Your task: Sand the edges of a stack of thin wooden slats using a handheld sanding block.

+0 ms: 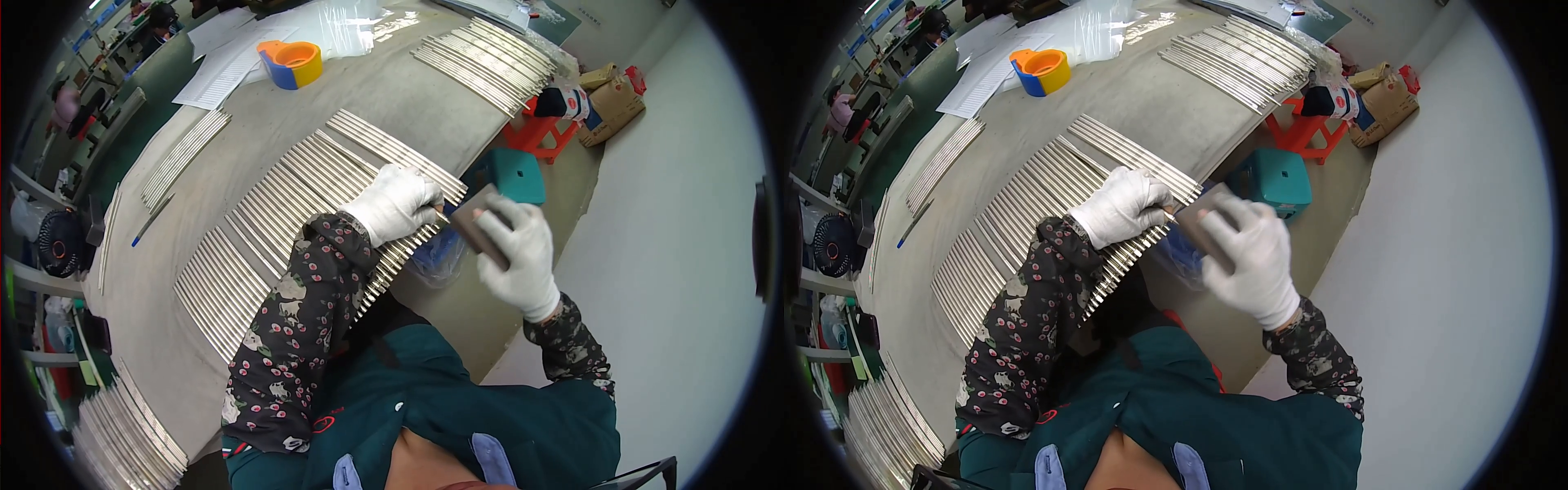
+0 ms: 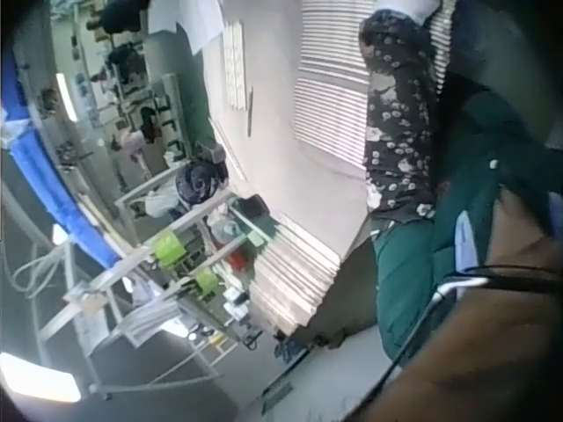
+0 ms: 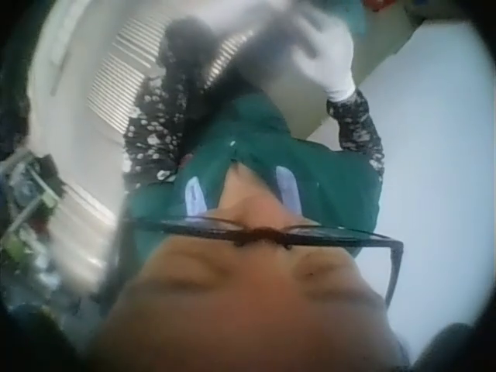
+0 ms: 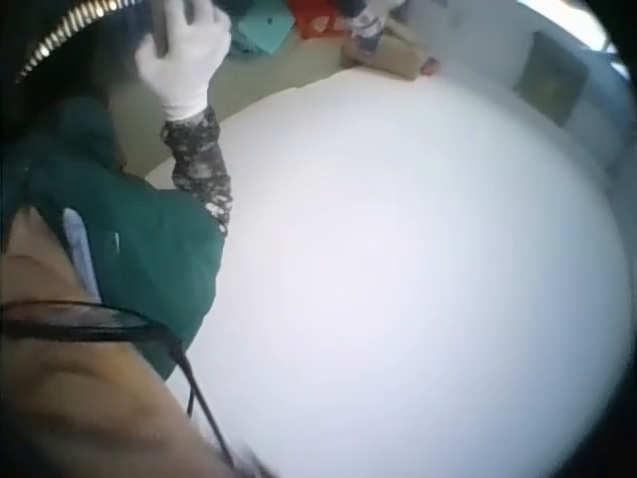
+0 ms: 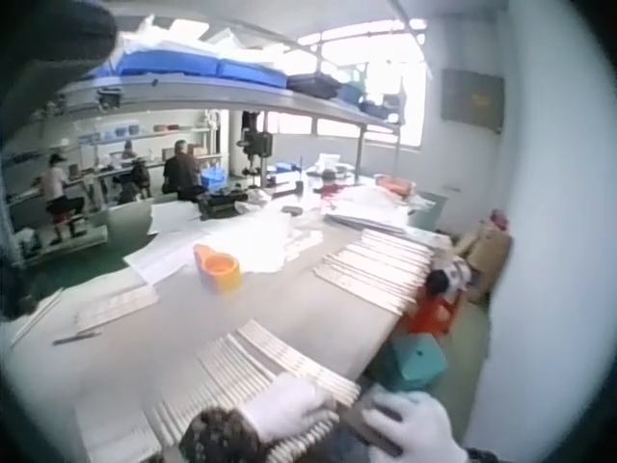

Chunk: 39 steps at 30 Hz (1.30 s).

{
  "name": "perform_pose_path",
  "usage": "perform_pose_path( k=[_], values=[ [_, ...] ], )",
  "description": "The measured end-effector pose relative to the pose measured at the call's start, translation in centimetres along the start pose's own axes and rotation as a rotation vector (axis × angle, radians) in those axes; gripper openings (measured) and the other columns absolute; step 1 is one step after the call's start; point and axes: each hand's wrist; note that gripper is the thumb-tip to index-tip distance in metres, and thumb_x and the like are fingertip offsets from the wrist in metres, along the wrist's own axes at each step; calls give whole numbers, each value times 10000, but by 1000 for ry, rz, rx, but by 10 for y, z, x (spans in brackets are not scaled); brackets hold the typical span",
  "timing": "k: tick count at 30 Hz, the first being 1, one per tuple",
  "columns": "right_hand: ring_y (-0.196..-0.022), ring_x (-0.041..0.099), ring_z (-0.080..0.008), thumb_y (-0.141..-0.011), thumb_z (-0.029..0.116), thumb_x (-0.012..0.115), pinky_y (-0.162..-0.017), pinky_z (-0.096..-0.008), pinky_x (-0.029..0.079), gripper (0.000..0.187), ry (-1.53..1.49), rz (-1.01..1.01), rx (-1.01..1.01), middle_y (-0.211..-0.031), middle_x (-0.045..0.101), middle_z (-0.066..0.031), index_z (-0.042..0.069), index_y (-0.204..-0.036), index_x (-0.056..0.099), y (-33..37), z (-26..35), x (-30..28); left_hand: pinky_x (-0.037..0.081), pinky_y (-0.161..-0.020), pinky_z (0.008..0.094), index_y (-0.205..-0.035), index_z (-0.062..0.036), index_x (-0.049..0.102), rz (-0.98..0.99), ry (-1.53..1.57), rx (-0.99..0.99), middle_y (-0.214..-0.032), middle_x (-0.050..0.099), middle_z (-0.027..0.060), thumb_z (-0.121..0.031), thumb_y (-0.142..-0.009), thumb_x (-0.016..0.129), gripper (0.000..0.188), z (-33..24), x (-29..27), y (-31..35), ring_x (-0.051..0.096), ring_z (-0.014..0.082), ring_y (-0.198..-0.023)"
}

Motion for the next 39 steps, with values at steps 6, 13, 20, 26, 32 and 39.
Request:
perform_pose_path(
  k=[6, 13, 20, 26, 32, 39],
  values=[
    [-850, 567, -318, -587, 160, 665, -688, -428, 476, 450, 255, 51, 130, -1115, 599, -79, 96, -1032, 641, -1, -32, 3, 471, -755, 405, -834, -130, 688, 1, -21, -6, -779, 670, 87, -226, -783, 671, 110, 4, 0, -2, 636, 283, -808],
    [-925, 560, -313, -590, 117, 682, -793, -401, 484, 484, 246, 50, 163, -1171, 583, -83, 109, -1072, 645, -5, -31, -1, 478, -716, 419, -810, -128, 685, -46, -74, 49, -760, 666, 83, -262, -816, 632, 144, 3, 4, -2, 632, 286, -794],
    [-1098, 517, -361, -681, 99, 697, -960, -409, 427, 506, -195, -34, 398, -1211, 538, -185, 4, -1163, 573, 28, -11, 20, 515, -698, 377, -849, -83, 668, 3, -60, 37, -790, 674, 86, -139, -777, 674, 91, 0, 1, 0, 640, 289, -764],
    [-1139, 481, -387, -677, 95, 695, -997, -417, 397, 653, -180, -95, 508, -1272, 440, -237, -38, -1274, 467, 33, 32, 45, 507, -680, 393, -837, -67, 651, -32, -71, 31, -754, 656, 95, -153, -773, 678, 110, 1, 2, -1, 636, 301, -747],
    [-1104, 494, -395, -663, 244, 725, -912, -438, 474, 669, 23, 39, 556, -1352, 382, -273, 49, -1279, 551, 15, 50, 31, 499, -695, 414, -835, -75, 664, -20, -100, 16, -743, 653, 116, -227, -796, 665, 156, 0, 4, -3, 638, 314, -753],
    [-1001, 526, -344, -627, 303, 764, -791, -403, 526, 634, 283, -47, 584, -1315, 436, -201, 104, -1211, 616, 3, 64, 37, 502, -731, 426, -816, -95, 669, -25, -123, -19, -748, 658, 126, -286, -819, 654, 191, -3, 6, -6, 643, 324, -771]
  ],
)
Point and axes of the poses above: each hand's wrist, its own y-axis away from the middle knuckle, its own x-axis out of the palm, z = x × y
